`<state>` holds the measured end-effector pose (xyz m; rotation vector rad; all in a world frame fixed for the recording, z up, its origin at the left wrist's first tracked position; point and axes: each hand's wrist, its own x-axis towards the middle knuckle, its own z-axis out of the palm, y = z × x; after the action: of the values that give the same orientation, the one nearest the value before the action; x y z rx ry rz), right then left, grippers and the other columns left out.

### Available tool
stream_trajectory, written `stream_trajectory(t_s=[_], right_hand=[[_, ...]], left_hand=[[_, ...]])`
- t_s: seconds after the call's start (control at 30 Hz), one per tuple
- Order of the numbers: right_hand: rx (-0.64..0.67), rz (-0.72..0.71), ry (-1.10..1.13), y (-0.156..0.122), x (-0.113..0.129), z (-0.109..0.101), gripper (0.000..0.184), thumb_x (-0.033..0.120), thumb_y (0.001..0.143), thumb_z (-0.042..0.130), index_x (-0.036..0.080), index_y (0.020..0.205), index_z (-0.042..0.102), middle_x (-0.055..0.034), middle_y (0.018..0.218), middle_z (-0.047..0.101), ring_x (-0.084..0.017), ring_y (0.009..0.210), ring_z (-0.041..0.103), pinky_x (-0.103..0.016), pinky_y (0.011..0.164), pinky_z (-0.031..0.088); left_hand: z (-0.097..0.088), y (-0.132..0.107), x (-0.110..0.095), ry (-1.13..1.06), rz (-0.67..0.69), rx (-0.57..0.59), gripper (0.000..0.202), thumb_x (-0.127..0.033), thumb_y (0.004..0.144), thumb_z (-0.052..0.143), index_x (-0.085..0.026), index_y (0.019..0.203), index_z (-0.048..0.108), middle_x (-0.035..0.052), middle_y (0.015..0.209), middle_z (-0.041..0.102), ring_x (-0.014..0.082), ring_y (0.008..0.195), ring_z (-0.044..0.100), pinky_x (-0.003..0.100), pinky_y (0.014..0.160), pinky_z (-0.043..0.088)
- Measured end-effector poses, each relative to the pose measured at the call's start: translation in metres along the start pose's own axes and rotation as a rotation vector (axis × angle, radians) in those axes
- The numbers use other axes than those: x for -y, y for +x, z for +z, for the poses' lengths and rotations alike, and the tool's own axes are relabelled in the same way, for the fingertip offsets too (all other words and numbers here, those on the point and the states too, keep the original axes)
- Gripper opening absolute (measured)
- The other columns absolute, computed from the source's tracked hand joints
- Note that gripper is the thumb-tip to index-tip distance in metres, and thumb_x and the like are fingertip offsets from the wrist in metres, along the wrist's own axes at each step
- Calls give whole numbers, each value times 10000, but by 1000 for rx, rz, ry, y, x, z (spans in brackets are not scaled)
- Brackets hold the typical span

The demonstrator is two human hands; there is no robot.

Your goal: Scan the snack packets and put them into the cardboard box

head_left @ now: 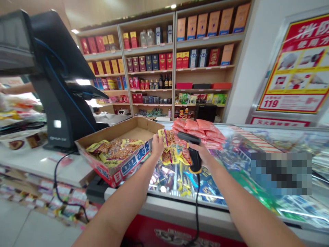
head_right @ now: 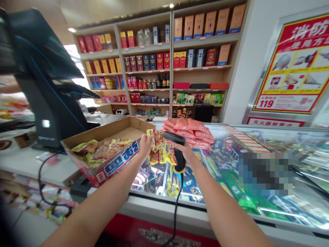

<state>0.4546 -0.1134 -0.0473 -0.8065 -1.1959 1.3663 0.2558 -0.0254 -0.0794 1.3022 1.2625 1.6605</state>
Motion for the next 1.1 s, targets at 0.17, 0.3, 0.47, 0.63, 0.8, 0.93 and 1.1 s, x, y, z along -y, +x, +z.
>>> stream_trajectory(t_s=[0.17, 0.3, 0.47, 0.63, 0.8, 0.93, 1.1], right_hand=[[-62, 21, -48, 1, -5, 4, 231, 367, 657, 732, 182, 736, 618, -32, 670, 693, -137, 391, 569, -260, 366, 441], [-49, 13, -40, 0, -5, 3, 244, 381, 649, 734, 182, 725, 617, -28, 612, 671, -146, 385, 562, -273, 374, 443], [-6, -8, -62, -3, -4, 6, 323, 417, 613, 756, 168, 754, 605, -3, 501, 614, -153, 362, 550, -264, 368, 431], [107, -32, -78, -4, -7, 8, 320, 420, 626, 753, 162, 748, 609, -32, 637, 677, -141, 386, 572, -262, 386, 444], [216, -63, -198, -8, -8, 8, 293, 420, 675, 735, 165, 791, 648, -17, 618, 661, -139, 391, 577, -248, 388, 423], [232, -107, -254, -12, -4, 13, 310, 428, 662, 760, 169, 759, 618, -13, 636, 659, -134, 385, 574, -246, 390, 428], [225, -117, -307, -16, -1, 18, 273, 394, 660, 761, 186, 765, 617, 5, 560, 633, -150, 382, 574, -258, 392, 446]], left_hand=[[-1, -5, 4, 123, 160, -172, 84, -208, 900, 485, -214, 822, 452, -3, 792, 578, 137, 777, 570, 232, 733, 436], [0, -10, 2, 126, 182, -175, 72, -180, 890, 490, -208, 827, 471, 1, 801, 582, 129, 780, 563, 228, 735, 435], [3, -13, -7, -354, -98, -2, 136, -196, 851, 540, -201, 780, 424, -57, 632, 459, 59, 487, 427, 151, 461, 329], [-6, -13, -17, -816, -544, 383, 294, -116, 799, 575, -194, 681, 317, -97, 517, 254, 10, 335, 236, 101, 333, 114], [-21, -7, -15, -904, -986, 613, 249, -26, 852, 454, -179, 691, 341, -78, 554, 311, -12, 312, 279, 59, 293, 139], [-27, -4, -13, -954, -1105, 598, 265, -11, 840, 432, -196, 683, 326, -79, 541, 309, 1, 296, 295, 65, 264, 188], [-27, -2, -13, -927, -1099, 578, 259, -17, 823, 444, -190, 667, 332, -80, 513, 293, 9, 291, 282, 73, 259, 165]])
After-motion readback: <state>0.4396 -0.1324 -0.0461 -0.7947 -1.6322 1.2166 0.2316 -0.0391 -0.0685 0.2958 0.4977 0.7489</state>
